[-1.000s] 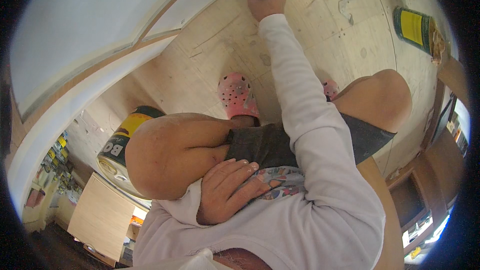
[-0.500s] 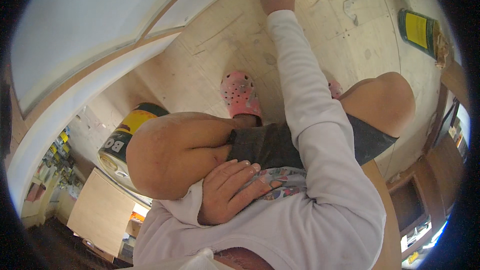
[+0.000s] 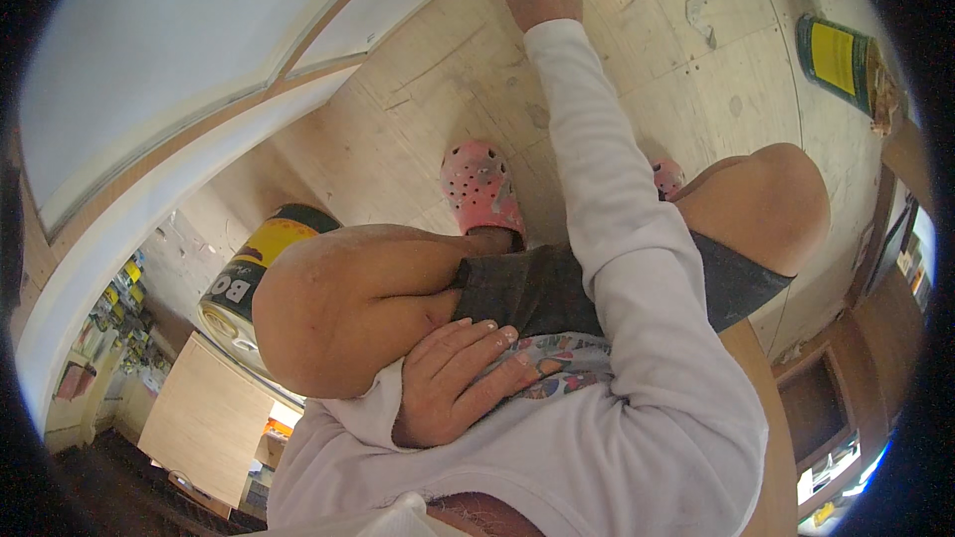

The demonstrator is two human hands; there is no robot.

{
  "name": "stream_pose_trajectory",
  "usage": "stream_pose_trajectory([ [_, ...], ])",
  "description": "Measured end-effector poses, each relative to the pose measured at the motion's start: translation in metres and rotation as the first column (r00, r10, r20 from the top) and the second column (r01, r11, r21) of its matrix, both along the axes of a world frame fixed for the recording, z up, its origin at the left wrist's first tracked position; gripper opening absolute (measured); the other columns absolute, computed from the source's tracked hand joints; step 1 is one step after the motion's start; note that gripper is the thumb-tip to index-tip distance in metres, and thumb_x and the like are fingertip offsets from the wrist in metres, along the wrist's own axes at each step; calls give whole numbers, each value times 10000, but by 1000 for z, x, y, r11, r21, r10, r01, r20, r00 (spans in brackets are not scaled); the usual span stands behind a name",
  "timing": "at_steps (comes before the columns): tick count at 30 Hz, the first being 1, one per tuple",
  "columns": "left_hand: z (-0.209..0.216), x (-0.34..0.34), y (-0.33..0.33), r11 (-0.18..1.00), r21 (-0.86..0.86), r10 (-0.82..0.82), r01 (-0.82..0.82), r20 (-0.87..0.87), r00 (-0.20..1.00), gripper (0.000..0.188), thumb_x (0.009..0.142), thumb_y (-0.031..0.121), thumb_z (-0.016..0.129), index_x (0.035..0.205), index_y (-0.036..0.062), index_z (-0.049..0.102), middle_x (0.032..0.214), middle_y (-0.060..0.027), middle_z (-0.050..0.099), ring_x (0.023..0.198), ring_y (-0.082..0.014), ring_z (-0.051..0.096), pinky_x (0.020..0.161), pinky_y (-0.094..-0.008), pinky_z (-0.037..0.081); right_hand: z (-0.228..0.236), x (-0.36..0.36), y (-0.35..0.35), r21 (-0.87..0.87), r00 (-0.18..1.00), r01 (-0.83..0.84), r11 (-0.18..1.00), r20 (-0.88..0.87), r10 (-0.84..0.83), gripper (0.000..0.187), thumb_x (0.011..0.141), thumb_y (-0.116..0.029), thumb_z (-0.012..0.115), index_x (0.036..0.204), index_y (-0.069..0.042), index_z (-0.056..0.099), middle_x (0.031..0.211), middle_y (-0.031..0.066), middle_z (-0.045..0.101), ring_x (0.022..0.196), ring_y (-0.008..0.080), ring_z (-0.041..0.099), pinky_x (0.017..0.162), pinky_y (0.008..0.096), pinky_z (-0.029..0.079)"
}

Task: The user is staining a wood frame with a brush and a rag.

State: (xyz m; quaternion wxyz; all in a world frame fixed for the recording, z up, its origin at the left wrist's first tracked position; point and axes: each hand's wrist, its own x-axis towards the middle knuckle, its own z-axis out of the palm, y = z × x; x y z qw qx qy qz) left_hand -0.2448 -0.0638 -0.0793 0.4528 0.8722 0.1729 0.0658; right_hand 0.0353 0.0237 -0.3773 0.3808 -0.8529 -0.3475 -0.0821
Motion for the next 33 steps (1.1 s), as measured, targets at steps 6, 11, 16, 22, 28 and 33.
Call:
stream_pose_trajectory([
  [6,0,0,-2,1000,6,6,-6,-16,1000,294,701,168,720,960,52,646,976,-159,635,872,-292,626,773,-415,516,-2,4,4,26,999,-12,1000,-45,13,224,727,-162,723,934,-95,672,916,113,612,754,238,621,681,328,524],
  [11,0,-2,-3,999,33,-11,12,-21,1000,239,739,157,670,942,34,638,999,-160,622,910,-285,608,809,-419,509,-1,-9,4,40,999,-39,998,-28,40,205,732,-152,721,919,-88,666,902,101,618,734,227,620,658,318,521],
  [16,2,0,0,998,8,-54,54,-45,998,246,740,141,646,964,40,639,1017,-164,615,934,-286,600,823,-420,503,5,-58,5,117,979,-202,972,3,203,176,728,-193,715,868,-102,660,874,96,632,777,263,625,688,338,514],
  [22,3,-1,0,999,-9,-41,41,-51,998,249,746,146,630,970,37,637,1011,-170,619,927,-294,605,834,-426,497,23,-44,3,174,866,-124,977,-461,192,208,729,-185,742,898,-91,665,865,85,630,719,221,623,662,306,521],
  [28,2,-7,-2,999,7,-44,44,-40,998,244,754,146,619,970,34,636,1009,-174,622,919,-294,608,820,-426,502,13,-8,1,128,969,18,992,-245,14,140,768,-114,667,890,-53,635,830,101,620,694,216,609,611,311,485],
  [33,0,-6,-3,1000,3,-5,5,-20,1000,344,684,170,717,1009,80,646,1019,-155,630,879,-304,630,762,-424,523,-1,-44,5,94,983,-166,982,95,158,193,725,-220,741,860,-101,671,839,65,628,719,207,621,636,309,510],
])
